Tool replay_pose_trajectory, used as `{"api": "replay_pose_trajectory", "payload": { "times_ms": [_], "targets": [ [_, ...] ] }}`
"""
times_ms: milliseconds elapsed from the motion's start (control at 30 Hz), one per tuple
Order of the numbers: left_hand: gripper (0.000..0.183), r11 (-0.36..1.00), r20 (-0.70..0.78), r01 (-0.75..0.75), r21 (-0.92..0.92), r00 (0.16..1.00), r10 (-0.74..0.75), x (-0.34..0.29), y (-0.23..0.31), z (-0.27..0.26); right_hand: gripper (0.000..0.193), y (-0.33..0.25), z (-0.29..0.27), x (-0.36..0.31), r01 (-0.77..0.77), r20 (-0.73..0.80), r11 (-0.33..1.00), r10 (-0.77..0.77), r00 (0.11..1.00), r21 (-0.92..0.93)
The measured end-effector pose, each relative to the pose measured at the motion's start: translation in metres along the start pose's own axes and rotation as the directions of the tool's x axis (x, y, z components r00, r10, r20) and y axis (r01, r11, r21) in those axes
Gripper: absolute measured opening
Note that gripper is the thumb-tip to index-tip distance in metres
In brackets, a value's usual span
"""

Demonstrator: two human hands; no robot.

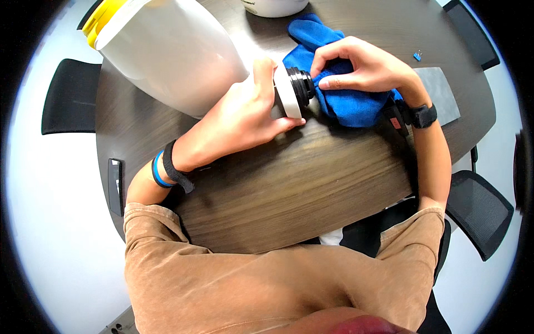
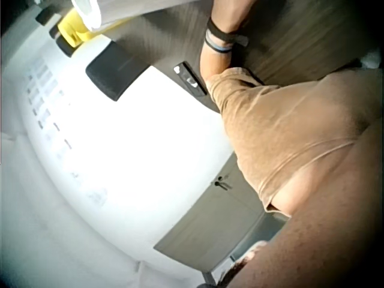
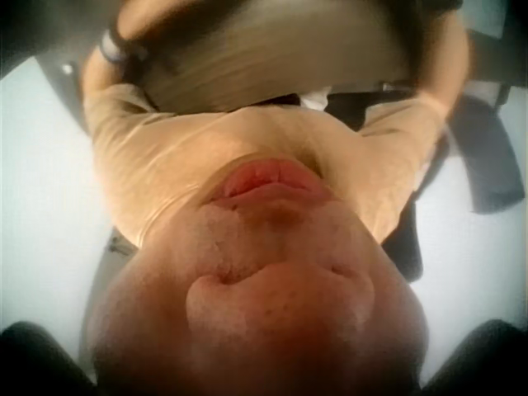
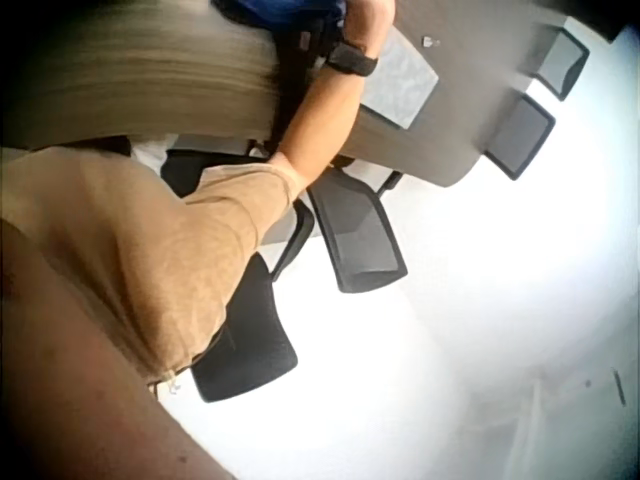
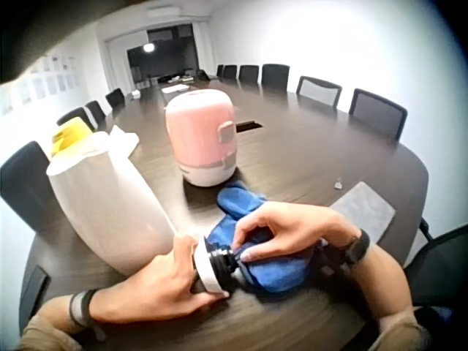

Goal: The person wipes the exterior of a yellow thermos, a white thermos, and a pink humidifier using a blue cloth. The person opens the lids of the white thermos and pink humidifier to wipe the interior surfaces before closing them.

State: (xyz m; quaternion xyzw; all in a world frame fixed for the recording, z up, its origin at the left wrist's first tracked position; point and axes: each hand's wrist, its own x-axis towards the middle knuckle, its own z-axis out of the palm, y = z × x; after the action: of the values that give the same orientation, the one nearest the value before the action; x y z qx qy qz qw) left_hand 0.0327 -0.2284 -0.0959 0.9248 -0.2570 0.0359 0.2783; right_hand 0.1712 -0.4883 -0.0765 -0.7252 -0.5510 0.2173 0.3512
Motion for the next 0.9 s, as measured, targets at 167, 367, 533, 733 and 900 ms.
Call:
{"api": "replay_pose_trajectory", "payload": {
  "times_ms": [167, 367, 533, 733, 900],
  "targets": [
    [0.088, 1.000, -0.009, -0.017, 0.002, 1.000, 0.017, 0.001, 0.000, 0.000, 0.029, 0.008, 0.007, 0.002, 0.051, -0.061, 0.995, -0.046, 0.997, 0.082],
    [0.082, 0.993, -0.095, -0.104, -0.048, 0.990, 0.100, 0.000, -0.006, 0.005, 0.029, 0.013, 0.013, 0.000, -0.011, -0.118, 0.987, -0.008, 0.993, -0.157],
    [0.082, 0.990, -0.125, -0.137, -0.041, 0.983, 0.131, 0.000, -0.009, 0.006, 0.024, 0.006, 0.010, 0.006, 0.007, -0.138, 1.000, -0.007, 0.990, -0.005],
    [0.086, 0.998, -0.013, -0.030, -0.055, 0.999, 0.029, -0.002, -0.002, 0.002, 0.019, 0.003, 0.015, 0.008, 0.027, -0.177, 1.000, -0.026, 0.984, 0.001],
    [0.086, 0.998, -0.006, 0.016, -0.053, 1.000, -0.016, -0.004, -0.001, 0.002, 0.038, -0.001, 0.004, 0.000, 0.050, 0.051, 0.996, -0.046, 0.998, -0.074]
  ]
}}
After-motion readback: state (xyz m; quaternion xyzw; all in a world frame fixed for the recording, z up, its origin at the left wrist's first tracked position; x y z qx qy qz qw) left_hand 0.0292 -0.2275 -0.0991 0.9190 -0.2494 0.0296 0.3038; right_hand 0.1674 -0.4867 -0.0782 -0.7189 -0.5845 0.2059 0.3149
